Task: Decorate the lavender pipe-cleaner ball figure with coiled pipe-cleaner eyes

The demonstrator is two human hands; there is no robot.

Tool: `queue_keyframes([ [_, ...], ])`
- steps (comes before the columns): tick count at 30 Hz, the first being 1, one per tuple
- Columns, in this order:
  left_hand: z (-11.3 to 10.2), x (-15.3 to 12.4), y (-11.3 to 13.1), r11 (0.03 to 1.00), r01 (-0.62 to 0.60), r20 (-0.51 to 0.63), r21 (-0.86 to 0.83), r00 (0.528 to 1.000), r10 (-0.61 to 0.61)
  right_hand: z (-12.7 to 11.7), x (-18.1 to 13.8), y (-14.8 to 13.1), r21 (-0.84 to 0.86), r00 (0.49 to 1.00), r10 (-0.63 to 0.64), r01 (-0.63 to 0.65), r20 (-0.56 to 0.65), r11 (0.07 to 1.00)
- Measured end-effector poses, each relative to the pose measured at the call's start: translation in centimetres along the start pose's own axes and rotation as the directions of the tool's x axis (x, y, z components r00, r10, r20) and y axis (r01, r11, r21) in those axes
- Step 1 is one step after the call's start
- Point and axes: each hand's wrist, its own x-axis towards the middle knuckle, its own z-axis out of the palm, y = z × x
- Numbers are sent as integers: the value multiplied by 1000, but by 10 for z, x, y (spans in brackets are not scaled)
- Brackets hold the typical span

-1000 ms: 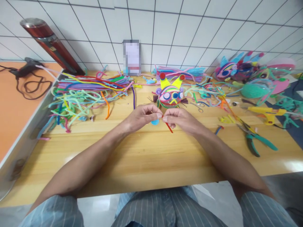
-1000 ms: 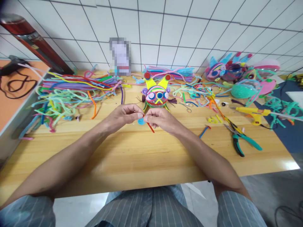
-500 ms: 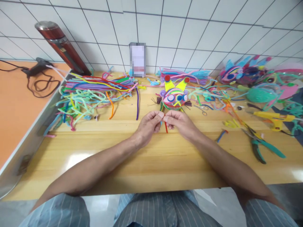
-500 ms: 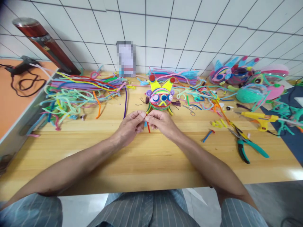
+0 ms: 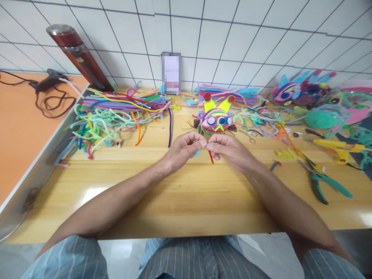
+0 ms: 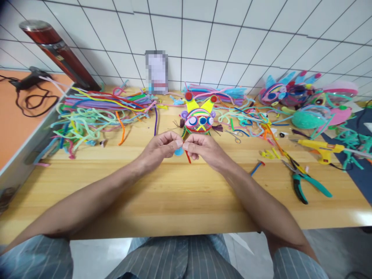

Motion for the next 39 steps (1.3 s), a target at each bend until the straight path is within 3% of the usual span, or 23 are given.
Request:
queue_keyframes([
  [4, 17, -11, -8, 956, 75, -147, -285, 982, -121, 12, 3, 12, 76, 995, -31, 39, -98, 996],
  [7, 18, -11, -6, 934, 104, -147, -342, 976, -162, 11, 5, 13, 78, 997, -6, 12, -79, 997],
  [10, 6, -1, -1, 966, 97, -73, -241, 990, -118, 4, 4, 8, 67, 999, 19, -16, -40, 998],
  [15, -14, 11, 15, 995, 41, 115, 95, 992, -52, -7, 3, 0, 31, 999, 35, -36, 31, 999],
  [17, -14, 9, 19, 988, 13, 129, 157, 991, -33, -8, 3, 0, 25, 999, 28, -29, 47, 999],
  [20, -6, 3, 14, 992, -24, 28, 123, 999, 20, -4, 4, 4, 36, 1000, -2, 1, 23, 999],
  [22, 4, -2, 5, 999, -35, -87, 12, 996, 36, 4, 5, 10, 61, 999, -27, 29, -26, 998],
  [26, 17, -9, -10, 967, 14, -215, -256, 974, -71, 19, 7, 19, 150, 991, -38, 57, -125, 987],
  [30, 10, -2, -7, 967, 55, -122, -250, 989, -88, 14, 8, 17, 149, 997, 5, 6, -76, 989],
  [35, -11, 9, 14, 998, -10, 111, 57, 994, 4, -1, 6, 7, 118, 998, 63, -64, 13, 991],
  [39, -14, 10, 21, 990, -47, 114, 131, 993, 32, -2, 5, 5, 86, 999, 34, -36, 32, 996],
])
